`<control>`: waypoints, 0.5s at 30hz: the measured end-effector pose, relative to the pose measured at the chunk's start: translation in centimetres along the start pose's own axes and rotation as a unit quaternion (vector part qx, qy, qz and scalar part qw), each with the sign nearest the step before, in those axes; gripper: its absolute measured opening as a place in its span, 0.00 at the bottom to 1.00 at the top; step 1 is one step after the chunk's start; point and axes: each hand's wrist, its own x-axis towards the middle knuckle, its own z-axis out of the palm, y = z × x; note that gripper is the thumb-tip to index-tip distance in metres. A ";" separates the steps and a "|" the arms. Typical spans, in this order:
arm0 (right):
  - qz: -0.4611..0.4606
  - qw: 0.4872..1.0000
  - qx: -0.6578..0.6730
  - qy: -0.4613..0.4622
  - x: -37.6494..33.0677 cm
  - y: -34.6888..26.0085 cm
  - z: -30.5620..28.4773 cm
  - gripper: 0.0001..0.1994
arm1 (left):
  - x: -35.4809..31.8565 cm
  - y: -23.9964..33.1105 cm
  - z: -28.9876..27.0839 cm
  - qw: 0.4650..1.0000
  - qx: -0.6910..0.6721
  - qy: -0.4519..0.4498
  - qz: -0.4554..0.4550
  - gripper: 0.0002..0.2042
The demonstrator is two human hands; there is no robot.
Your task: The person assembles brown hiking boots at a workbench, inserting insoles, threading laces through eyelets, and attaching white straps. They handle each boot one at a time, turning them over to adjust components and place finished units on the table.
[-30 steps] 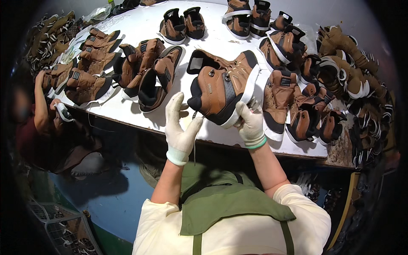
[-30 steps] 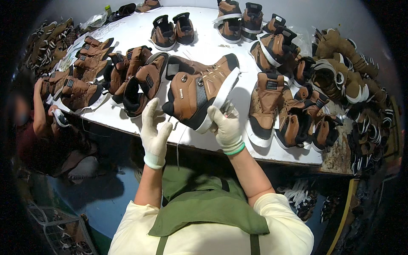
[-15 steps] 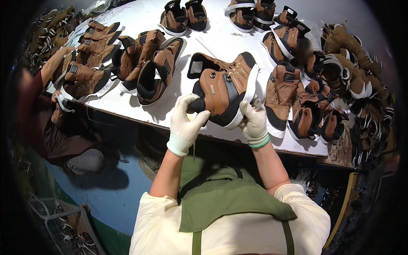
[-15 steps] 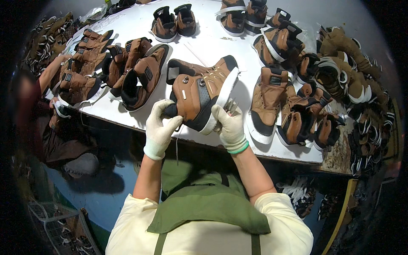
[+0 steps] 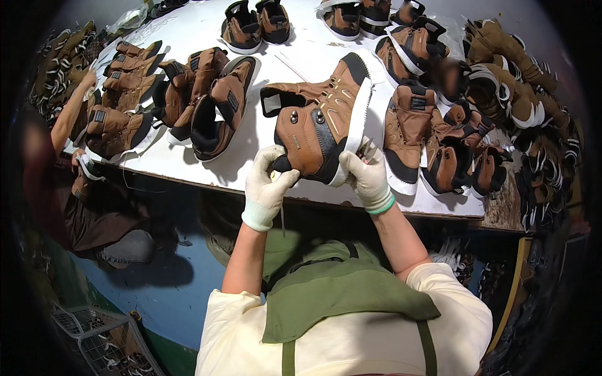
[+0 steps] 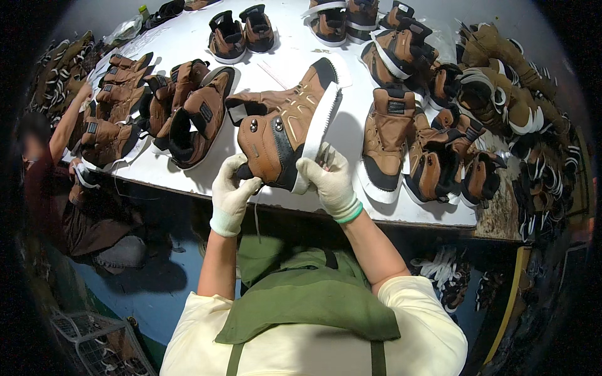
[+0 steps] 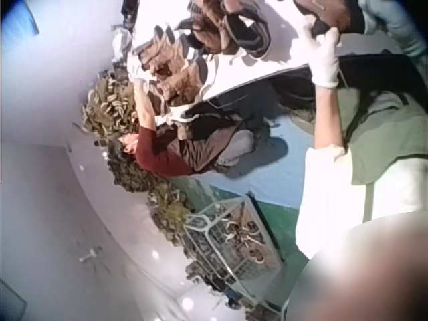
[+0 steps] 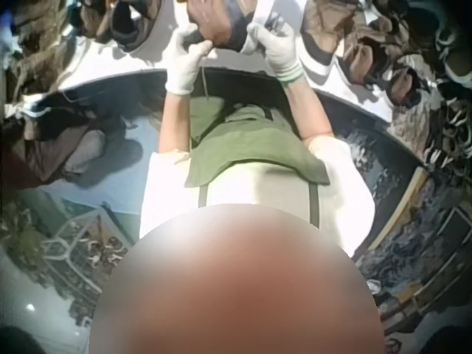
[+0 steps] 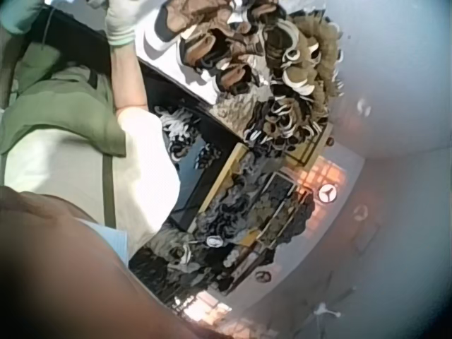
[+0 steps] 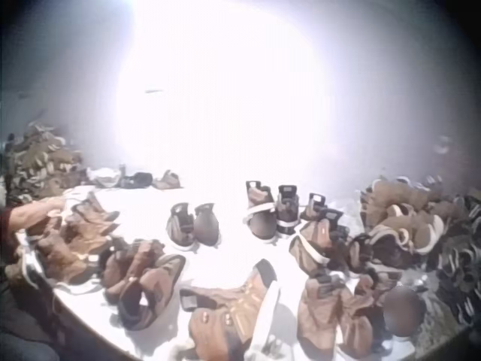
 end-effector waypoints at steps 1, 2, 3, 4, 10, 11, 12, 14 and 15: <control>0.002 1.000 -0.001 -0.001 0.0 0.1 -0.1 0.04 | 0.0 0.0 0.1 1.000 -0.004 0.003 0.000 0.20; 0.003 1.000 -0.001 0.003 -0.1 0.1 -0.1 0.04 | -0.1 0.0 0.2 1.000 -0.007 0.006 0.000 0.20; 0.004 1.000 0.000 0.007 -0.2 0.1 -0.1 0.03 | -0.2 -0.1 0.2 1.000 -0.010 0.010 0.000 0.20; 0.005 1.000 0.000 0.010 -0.3 0.1 -0.1 0.03 | -0.3 -0.1 0.2 1.000 -0.012 0.007 0.003 0.20; 0.012 1.000 -0.007 -0.027 -0.9 0.1 -1.1 0.04 | -0.1 -1.4 -1.0 0.987 0.134 -0.026 0.083 0.19; 0.017 0.999 -0.010 -0.033 -1.0 0.1 -1.3 0.04 | -0.1 -1.4 -1.1 0.978 0.165 -0.030 0.120 0.19; 0.021 0.999 -0.013 -0.039 -1.1 0.1 -1.5 0.04 | -0.1 -1.4 -1.2 0.968 0.196 -0.034 0.155 0.20; 0.018 0.998 -0.022 -0.050 -1.3 0.4 -1.9 0.04 | -0.2 -0.3 -0.5 0.989 0.100 -0.010 0.108 0.21; 0.011 0.998 -0.027 -0.055 -1.4 0.6 -2.0 0.04 | -0.2 0.2 -0.1 0.995 0.051 0.003 0.082 0.22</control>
